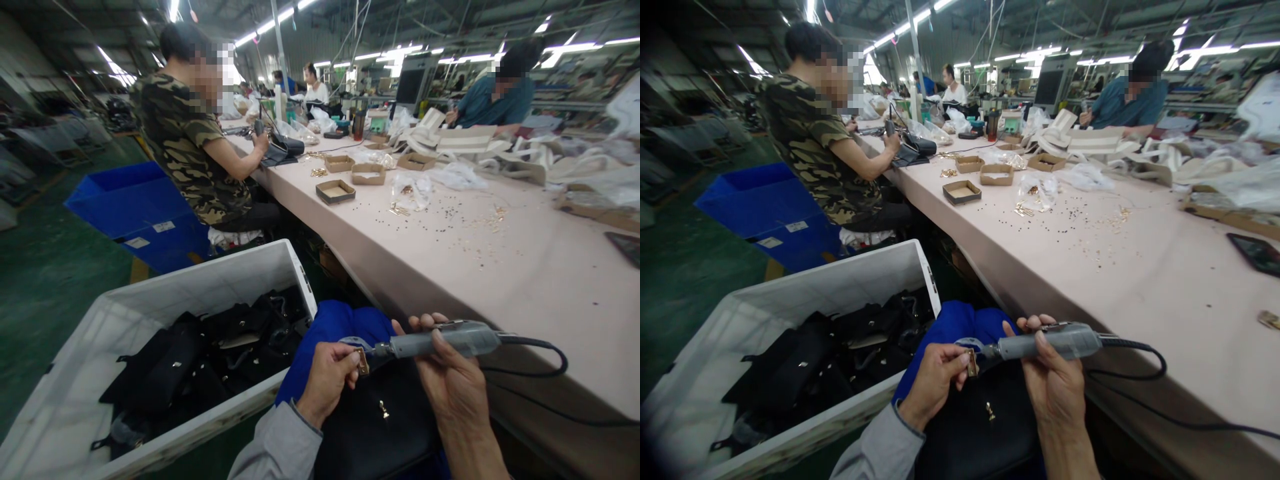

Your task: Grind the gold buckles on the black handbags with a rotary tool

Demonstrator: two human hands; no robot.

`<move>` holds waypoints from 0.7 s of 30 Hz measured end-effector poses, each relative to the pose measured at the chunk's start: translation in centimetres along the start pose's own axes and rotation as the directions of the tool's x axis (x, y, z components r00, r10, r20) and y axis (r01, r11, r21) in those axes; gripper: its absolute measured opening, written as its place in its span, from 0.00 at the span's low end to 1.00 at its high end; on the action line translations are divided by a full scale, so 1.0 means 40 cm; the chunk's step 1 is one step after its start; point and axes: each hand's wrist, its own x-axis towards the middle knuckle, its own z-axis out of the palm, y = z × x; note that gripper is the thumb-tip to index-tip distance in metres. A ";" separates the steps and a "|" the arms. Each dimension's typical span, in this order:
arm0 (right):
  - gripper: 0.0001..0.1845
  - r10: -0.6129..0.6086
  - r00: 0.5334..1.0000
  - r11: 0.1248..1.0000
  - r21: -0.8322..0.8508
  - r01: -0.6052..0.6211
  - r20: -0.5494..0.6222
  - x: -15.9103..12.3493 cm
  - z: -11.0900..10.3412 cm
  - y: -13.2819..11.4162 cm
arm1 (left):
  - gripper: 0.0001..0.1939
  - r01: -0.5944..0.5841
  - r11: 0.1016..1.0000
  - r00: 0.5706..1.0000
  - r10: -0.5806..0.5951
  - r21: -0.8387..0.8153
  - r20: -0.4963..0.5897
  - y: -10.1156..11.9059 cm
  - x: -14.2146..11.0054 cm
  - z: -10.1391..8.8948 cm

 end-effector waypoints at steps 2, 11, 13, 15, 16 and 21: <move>0.18 0.006 1.000 1.000 0.002 -0.006 0.003 0.000 -0.001 0.004 | 0.15 0.004 1.000 1.000 -0.004 -0.005 -0.002 -0.005 0.003 0.000; 0.16 0.025 1.000 1.000 0.018 -0.026 0.011 0.010 -0.012 0.018 | 0.15 0.011 0.999 1.000 -0.010 0.030 -0.008 -0.001 -0.001 0.004; 0.15 0.032 0.999 0.999 0.024 -0.032 -0.001 0.012 -0.016 0.016 | 0.15 0.011 0.999 1.000 -0.011 0.032 -0.006 0.000 -0.002 0.004; 0.16 0.032 0.999 0.999 0.031 -0.032 -0.022 0.012 -0.018 0.011 | 0.15 0.009 0.999 1.000 -0.009 0.038 -0.009 -0.001 0.001 0.003; 0.16 0.028 0.999 0.999 0.034 -0.027 -0.034 0.011 -0.018 0.007 | 0.15 0.007 0.999 1.000 -0.007 0.045 -0.011 -0.003 0.003 0.003; 0.14 -0.021 0.997 0.998 0.049 0.025 -0.080 0.015 -0.012 -0.055 | 0.15 0.001 0.996 1.000 -0.003 0.093 0.018 0.005 0.001 0.005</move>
